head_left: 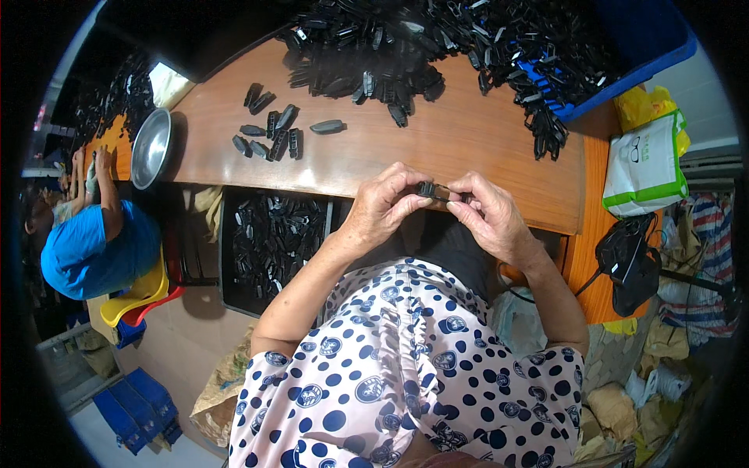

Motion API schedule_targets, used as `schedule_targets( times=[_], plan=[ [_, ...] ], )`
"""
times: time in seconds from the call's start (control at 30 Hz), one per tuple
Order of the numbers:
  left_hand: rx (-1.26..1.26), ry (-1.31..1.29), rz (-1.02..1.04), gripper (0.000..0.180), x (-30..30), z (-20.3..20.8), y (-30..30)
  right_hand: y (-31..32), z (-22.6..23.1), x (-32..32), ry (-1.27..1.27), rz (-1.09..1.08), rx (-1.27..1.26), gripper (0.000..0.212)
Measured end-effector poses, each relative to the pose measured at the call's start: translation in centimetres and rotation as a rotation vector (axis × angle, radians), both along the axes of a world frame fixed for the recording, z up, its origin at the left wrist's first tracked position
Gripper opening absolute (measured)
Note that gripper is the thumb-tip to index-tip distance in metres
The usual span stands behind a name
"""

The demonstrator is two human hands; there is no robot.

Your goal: The person repeatedly picks up small black plastic parts from a pile on the table, snaps the components together by hand, and places the assembled pieces onto the tabletop.

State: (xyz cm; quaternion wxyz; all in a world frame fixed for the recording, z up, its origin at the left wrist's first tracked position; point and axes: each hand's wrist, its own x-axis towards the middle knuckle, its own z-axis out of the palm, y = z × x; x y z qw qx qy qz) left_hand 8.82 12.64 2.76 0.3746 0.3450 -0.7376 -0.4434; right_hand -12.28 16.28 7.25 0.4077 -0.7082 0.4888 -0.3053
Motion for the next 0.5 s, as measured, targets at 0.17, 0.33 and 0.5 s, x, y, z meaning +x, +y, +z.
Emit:
schedule_targets(
  times=[0.17, 0.33, 0.5],
  plan=[
    [-0.027, -0.003, -0.033, 0.022, -0.2, 0.8, 0.0, -0.5, -0.8, 0.2, -0.477, -0.055, 0.461, 0.014],
    [-0.366, -0.203, -0.077, 0.025, 0.2, 1.5, -0.4, -1.2, -1.8, -0.1, -0.627, -0.036, 0.738, 0.009],
    [-0.39, -0.31, -0.139, 0.023, 0.4, 1.6, -0.3, -0.9, -3.9, -0.4, -0.531, -0.011, 0.878, 0.008]
  ],
)
